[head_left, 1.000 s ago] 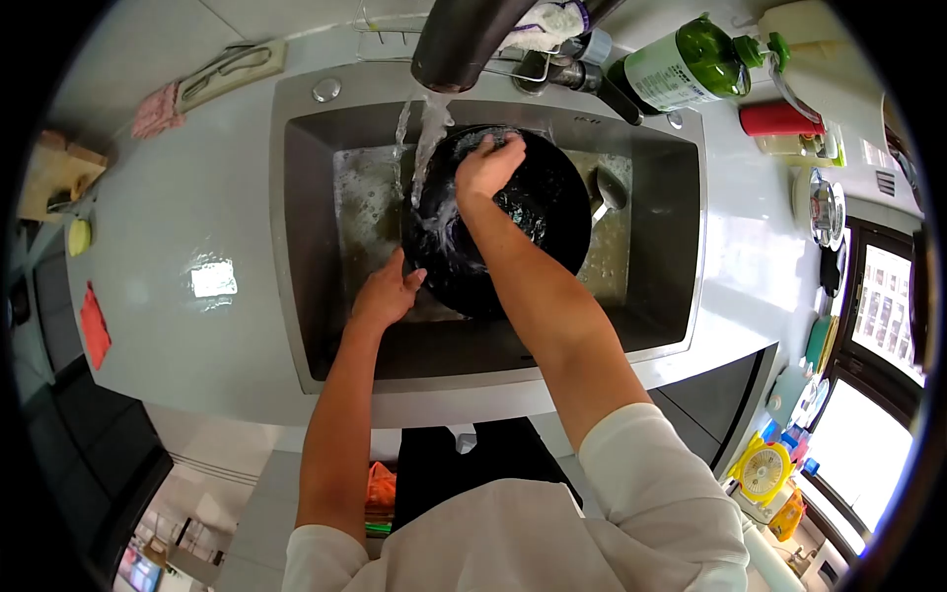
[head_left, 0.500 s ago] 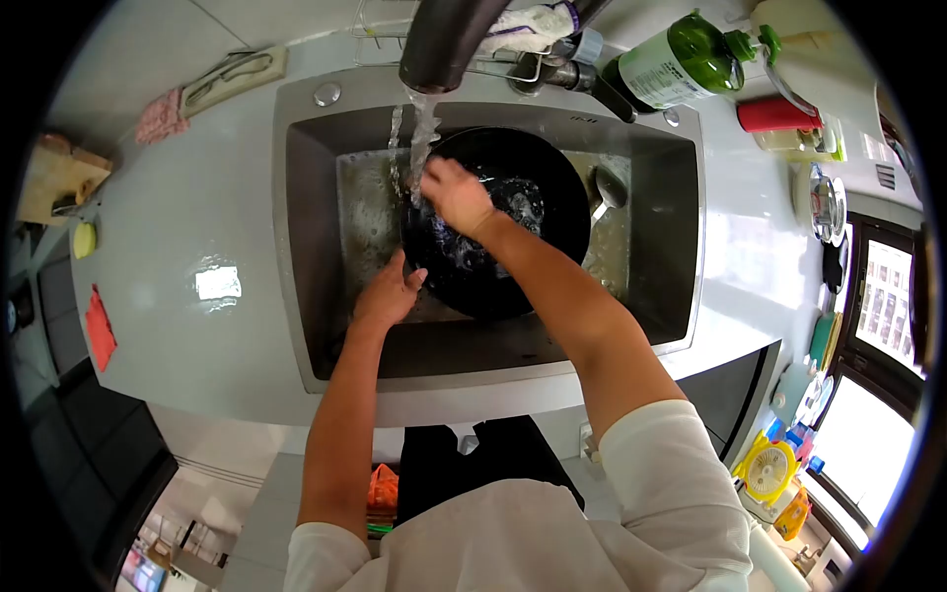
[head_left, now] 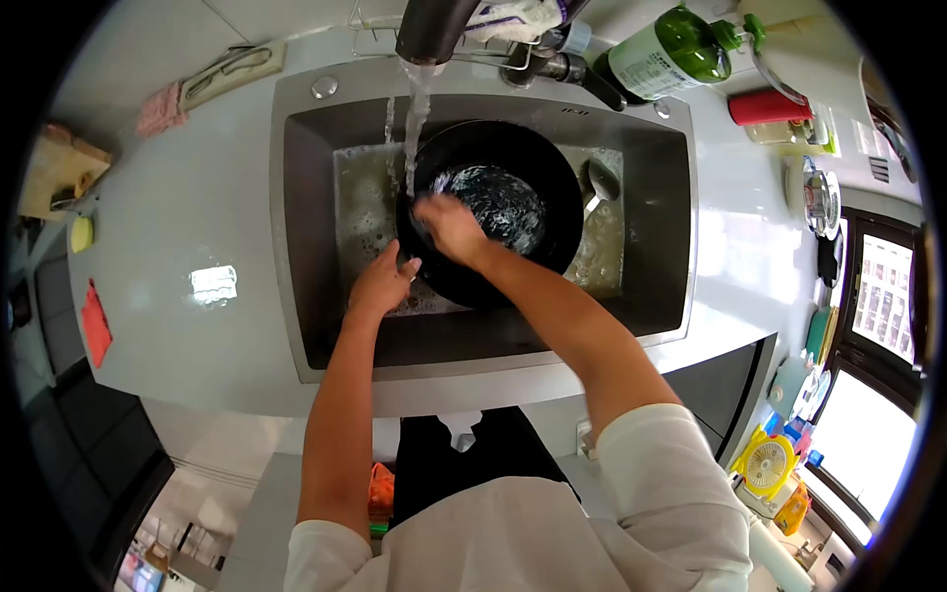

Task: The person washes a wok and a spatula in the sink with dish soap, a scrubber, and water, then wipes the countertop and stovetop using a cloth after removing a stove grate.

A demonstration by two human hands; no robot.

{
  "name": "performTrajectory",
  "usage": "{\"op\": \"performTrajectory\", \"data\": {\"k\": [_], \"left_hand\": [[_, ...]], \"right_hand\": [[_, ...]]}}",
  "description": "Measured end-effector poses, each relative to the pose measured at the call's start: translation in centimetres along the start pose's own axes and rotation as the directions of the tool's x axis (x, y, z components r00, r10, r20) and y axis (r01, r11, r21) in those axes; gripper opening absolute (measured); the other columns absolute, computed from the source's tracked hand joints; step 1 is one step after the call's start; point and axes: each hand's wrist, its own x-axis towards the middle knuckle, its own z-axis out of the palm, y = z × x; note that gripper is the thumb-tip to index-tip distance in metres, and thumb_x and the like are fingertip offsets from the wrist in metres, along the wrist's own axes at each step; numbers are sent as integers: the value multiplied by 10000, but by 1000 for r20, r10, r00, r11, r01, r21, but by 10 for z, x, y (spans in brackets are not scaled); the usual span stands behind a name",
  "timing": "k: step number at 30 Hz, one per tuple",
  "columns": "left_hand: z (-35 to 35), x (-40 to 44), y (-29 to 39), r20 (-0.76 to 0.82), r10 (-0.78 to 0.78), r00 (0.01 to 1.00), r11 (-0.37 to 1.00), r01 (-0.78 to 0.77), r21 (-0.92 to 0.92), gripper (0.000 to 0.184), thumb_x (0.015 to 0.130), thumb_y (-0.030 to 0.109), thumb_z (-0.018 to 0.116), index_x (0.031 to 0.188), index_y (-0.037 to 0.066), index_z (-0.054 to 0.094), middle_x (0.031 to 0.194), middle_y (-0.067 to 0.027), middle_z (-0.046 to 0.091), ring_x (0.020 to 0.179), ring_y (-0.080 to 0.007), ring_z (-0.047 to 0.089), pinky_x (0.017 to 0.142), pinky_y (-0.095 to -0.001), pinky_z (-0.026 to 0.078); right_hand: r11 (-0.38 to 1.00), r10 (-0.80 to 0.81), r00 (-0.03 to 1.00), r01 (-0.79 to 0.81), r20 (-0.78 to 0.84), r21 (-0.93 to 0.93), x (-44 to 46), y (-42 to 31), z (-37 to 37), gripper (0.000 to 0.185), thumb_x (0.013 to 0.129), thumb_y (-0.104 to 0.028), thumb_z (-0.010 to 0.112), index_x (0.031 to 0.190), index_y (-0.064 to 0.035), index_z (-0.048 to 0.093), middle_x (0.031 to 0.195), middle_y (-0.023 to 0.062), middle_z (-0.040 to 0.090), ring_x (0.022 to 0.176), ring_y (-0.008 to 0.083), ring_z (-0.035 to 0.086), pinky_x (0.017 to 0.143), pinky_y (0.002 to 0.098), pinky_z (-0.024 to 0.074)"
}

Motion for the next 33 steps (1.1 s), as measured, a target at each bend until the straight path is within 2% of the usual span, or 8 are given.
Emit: {"op": "performTrajectory", "data": {"k": [3, 6, 9, 12, 19, 22, 30, 33], "left_hand": [[-15, -15, 15, 41, -19, 999, 1000, 20, -17, 779, 1059, 553, 547, 1649, 79, 365, 1282, -175, 734, 1186, -321, 700, 1038, -470, 511], [-17, -20, 25, 92, -85, 992, 996, 88, -31, 772, 1064, 545, 539, 1653, 82, 355, 1224, -169, 752, 1212, -322, 688, 1043, -465, 510], [-9, -16, 18, 33, -46, 998, 999, 45, 21, 771, 1066, 542, 534, 1660, 90, 343, 1164, -162, 768, 1182, -315, 701, 1029, -458, 516], [-3, -10, 12, -8, -11, 1000, 999, 11, 32, 762, 1066, 545, 534, 1658, 99, 356, 1094, -136, 783, 1100, -304, 730, 1002, -449, 525], [-10, -14, 14, 33, -50, 998, 996, 53, -74, 752, 1054, 516, 577, 1647, 98, 381, 952, -112, 778, 965, -271, 749, 923, -438, 543], [-13, -21, 19, 24, -56, 998, 996, 58, -75, 758, 1051, 500, 589, 1650, 91, 367, 905, -114, 770, 908, -277, 754, 882, -440, 555], [-9, -22, 17, 19, -52, 998, 996, 54, -75, 759, 1055, 475, 600, 1637, 50, 362, 849, -117, 754, 770, -260, 736, 801, -433, 562], [-15, -26, 28, -11, -59, 998, 992, 57, -114, 757, 1060, 453, 605, 1637, 32, 353, 818, -108, 742, 652, -239, 698, 715, -417, 554]], "right_hand": [[867, 300, 845, -49, 442, -496, -65, 9, -55, 470, 894, -127, 683, 1357, -198, 642, 1412, 118, 603, 1417, 336, 530, 1123, 435, 495], [690, 590, 806, -473, 48, -548, -50, 71, -92, 429, 945, -123, 617, 1371, -114, 569, 1376, 185, 597, 1261, 381, 618, 999, 456, 558], [785, 456, 874, -484, -169, -386, 26, 57, -75, 315, 947, -47, 601, 1250, -134, 609, 1226, 155, 611, 1137, 411, 654, 912, 485, 600], [907, -38, 999, 36, 2, -419, 46, 32, -28, 313, 874, -59, 613, 1167, -158, 664, 1174, 101, 613, 1162, 350, 613, 985, 447, 555], [490, -215, 939, 342, 269, -802, -5, 84, -162, 257, 925, -205, 601, 1159, -195, 708, 1177, -7, 611, 1172, 224, 542, 963, 361, 455], [473, 339, 925, -9, 172, -881, -70, 52, -142, 290, 955, -212, 594, 1216, -184, 718, 1205, 23, 630, 1200, 247, 557, 965, 373, 469], [450, 106, 941, 243, 321, -860, -38, 55, -202, 279, 947, -199, 598, 1193, -155, 722, 1202, 38, 631, 1192, 241, 555, 914, 400, 464], [487, 515, 819, -38, 252, -873, -108, 21, -155, 304, 997, -196, 538, 1222, -108, 723, 1257, 103, 624, 1227, 287, 561, 949, 408, 516]]}}
